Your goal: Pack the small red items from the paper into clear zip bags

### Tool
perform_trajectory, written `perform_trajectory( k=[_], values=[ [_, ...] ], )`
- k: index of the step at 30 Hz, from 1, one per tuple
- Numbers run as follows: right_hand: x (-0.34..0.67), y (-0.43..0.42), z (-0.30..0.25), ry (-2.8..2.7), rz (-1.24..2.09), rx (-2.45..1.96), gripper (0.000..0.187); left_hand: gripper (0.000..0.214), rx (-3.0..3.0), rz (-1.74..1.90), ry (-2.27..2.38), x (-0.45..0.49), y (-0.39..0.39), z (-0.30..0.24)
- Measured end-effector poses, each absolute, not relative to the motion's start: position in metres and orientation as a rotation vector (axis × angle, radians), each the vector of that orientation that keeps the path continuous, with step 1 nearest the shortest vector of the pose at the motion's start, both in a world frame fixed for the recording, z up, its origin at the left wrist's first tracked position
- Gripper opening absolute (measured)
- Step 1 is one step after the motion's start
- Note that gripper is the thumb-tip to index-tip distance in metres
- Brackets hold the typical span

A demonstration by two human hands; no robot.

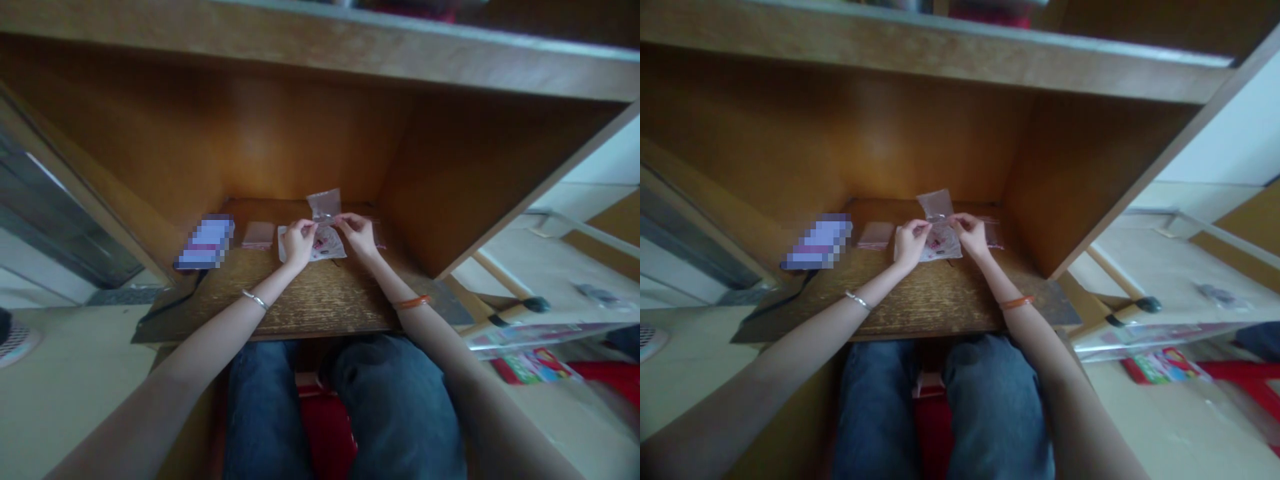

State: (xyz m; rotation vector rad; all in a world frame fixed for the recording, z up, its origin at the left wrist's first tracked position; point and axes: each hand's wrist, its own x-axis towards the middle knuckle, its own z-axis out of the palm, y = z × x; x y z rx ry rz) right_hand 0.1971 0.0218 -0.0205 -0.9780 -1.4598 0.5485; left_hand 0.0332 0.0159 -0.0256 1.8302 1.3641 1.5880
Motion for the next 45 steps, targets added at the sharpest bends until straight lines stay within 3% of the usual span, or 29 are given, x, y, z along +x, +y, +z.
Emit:
perform_trajectory(
  k=[21,45],
  values=[
    [0.188,0.028,-0.029,-1.388,0.719,-1.042,0.026,0.009,1.858,1.738,1.398,0.027,0.014,-0.02],
    [0.165,0.016,-0.04,-1.436,0.255,-1.156,0.026,0.009,1.838,1.77,1.381,0.029,0.022,-0.032]
  ],
)
